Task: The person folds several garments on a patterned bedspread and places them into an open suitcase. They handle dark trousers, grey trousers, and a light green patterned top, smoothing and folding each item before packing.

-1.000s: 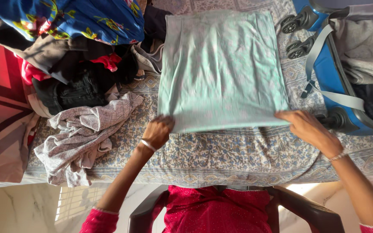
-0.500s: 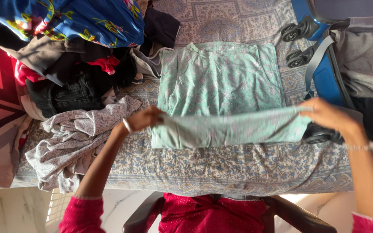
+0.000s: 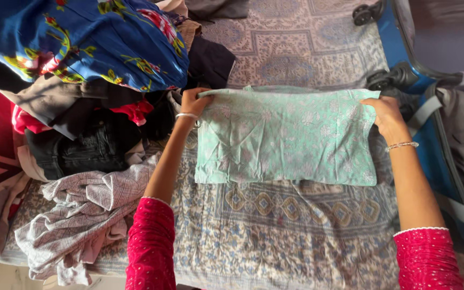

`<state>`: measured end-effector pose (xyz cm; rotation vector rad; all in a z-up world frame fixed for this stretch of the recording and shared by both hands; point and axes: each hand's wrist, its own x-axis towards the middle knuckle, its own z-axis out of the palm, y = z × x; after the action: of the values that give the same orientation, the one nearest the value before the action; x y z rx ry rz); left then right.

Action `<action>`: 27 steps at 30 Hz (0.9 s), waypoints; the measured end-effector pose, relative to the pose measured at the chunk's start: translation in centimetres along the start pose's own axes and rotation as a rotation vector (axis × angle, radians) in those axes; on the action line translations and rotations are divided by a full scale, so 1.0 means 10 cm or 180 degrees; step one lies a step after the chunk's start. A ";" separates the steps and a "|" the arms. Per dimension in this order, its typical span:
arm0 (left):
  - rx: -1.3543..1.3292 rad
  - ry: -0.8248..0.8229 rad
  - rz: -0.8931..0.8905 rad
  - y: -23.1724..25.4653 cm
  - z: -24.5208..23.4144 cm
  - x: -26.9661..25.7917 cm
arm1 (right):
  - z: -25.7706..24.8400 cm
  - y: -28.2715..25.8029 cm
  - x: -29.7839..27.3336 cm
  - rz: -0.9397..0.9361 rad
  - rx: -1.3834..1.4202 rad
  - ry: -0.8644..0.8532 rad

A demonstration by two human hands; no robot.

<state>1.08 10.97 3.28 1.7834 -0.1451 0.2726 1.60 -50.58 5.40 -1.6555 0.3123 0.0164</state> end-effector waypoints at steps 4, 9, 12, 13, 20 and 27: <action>0.0990 0.0621 0.0113 -0.14 0.14 0.40 | 0.11 0.00 0.43 -0.0279 0.0130 -0.0043; 0.1560 0.1055 0.0734 -0.19 0.45 0.48 | 0.57 0.01 0.42 -0.1186 -0.0581 0.0267; 0.2328 0.0855 0.0037 0.26 0.56 0.22 | 0.73 0.05 0.02 -0.1414 -0.2174 0.1190; 0.2584 0.0869 0.0158 0.46 0.61 0.11 | 0.83 -0.02 -0.22 -0.1646 -0.2518 0.1339; 0.3782 -0.0894 0.0026 1.18 1.78 -1.22 | 1.99 0.10 -1.62 -0.3047 -0.3438 0.0043; 0.3241 -0.0480 0.0221 0.79 1.04 -1.61 | 0.82 0.32 -1.42 -0.2488 -0.3366 0.0076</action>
<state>-15.29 -1.76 4.32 2.8164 -0.1935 0.2821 -11.28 -40.02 4.12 -2.7251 -0.4355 -0.5014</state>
